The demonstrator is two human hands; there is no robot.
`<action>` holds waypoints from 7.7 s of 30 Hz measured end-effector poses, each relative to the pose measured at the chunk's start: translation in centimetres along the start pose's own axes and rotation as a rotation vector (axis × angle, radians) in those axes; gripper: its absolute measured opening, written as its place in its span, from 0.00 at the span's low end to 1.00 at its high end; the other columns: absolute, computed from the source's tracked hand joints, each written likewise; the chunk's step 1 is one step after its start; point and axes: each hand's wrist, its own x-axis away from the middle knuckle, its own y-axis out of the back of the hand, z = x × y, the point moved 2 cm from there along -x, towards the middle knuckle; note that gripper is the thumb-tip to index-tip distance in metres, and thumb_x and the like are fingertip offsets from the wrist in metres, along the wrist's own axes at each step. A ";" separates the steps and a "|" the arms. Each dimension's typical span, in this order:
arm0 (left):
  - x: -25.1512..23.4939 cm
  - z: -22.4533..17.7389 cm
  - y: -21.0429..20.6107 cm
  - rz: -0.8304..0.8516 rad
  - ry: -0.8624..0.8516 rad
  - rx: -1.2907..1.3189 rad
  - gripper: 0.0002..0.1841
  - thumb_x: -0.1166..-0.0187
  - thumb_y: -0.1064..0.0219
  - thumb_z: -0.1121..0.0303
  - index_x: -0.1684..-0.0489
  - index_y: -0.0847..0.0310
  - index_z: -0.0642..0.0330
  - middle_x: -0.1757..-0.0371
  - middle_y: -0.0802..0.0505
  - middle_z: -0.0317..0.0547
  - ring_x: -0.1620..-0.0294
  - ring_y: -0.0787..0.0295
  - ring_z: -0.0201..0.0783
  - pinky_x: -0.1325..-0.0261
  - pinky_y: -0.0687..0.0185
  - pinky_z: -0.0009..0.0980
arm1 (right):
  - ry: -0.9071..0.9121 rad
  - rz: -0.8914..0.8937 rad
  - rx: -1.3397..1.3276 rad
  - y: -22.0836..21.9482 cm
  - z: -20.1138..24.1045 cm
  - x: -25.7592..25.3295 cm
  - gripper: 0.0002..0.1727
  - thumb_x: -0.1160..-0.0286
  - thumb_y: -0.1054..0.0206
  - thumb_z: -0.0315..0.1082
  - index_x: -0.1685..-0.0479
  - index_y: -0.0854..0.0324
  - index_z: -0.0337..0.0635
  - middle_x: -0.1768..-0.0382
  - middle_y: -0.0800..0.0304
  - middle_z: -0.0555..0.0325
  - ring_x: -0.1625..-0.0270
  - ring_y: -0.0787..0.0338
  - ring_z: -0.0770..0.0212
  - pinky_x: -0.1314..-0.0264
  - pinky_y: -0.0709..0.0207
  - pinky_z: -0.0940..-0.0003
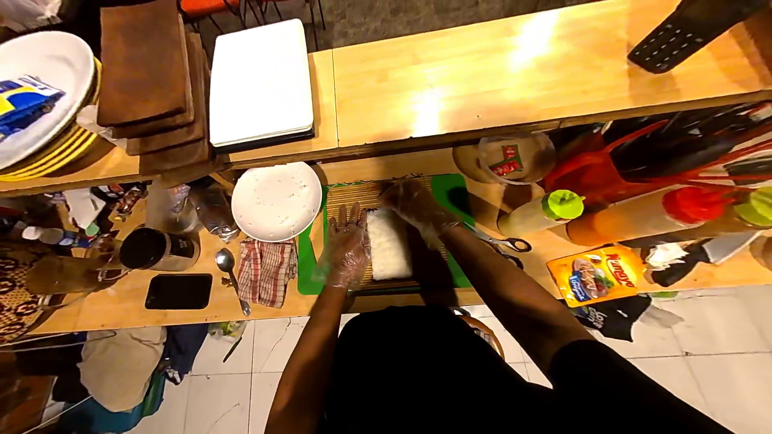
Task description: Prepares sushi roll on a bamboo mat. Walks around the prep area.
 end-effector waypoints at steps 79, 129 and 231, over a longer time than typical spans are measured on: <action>0.1 0.1 -0.1 -0.024 -0.028 0.010 0.30 0.09 0.57 0.56 0.07 0.43 0.47 0.04 0.44 0.35 0.02 0.64 0.45 0.05 0.71 0.60 | -0.058 0.125 -0.076 -0.4 1.3 -1.7 0.12 0.23 0.30 0.34 0.52 0.14 0.33 0.55 0.09 0.45 0.49 0.10 0.53 0.40 0.16 0.52; 0.7 -0.4 0.4 -0.035 -0.025 0.068 0.30 0.10 0.56 0.57 0.09 0.39 0.54 0.04 0.43 0.38 0.02 0.64 0.45 0.05 0.68 0.58 | 0.103 0.127 0.199 -4.0 1.1 -1.3 0.15 0.28 0.25 0.38 0.54 0.12 0.33 0.51 0.09 0.39 0.43 0.10 0.44 0.34 0.20 0.44; -0.2 -0.3 0.2 -0.007 0.002 0.066 0.31 0.11 0.56 0.57 0.05 0.46 0.48 0.04 0.45 0.33 0.02 0.64 0.43 0.05 0.69 0.56 | 0.042 0.137 -0.006 -1.4 1.4 -2.9 0.12 0.22 0.32 0.34 0.53 0.13 0.31 0.53 0.09 0.42 0.47 0.10 0.51 0.39 0.17 0.51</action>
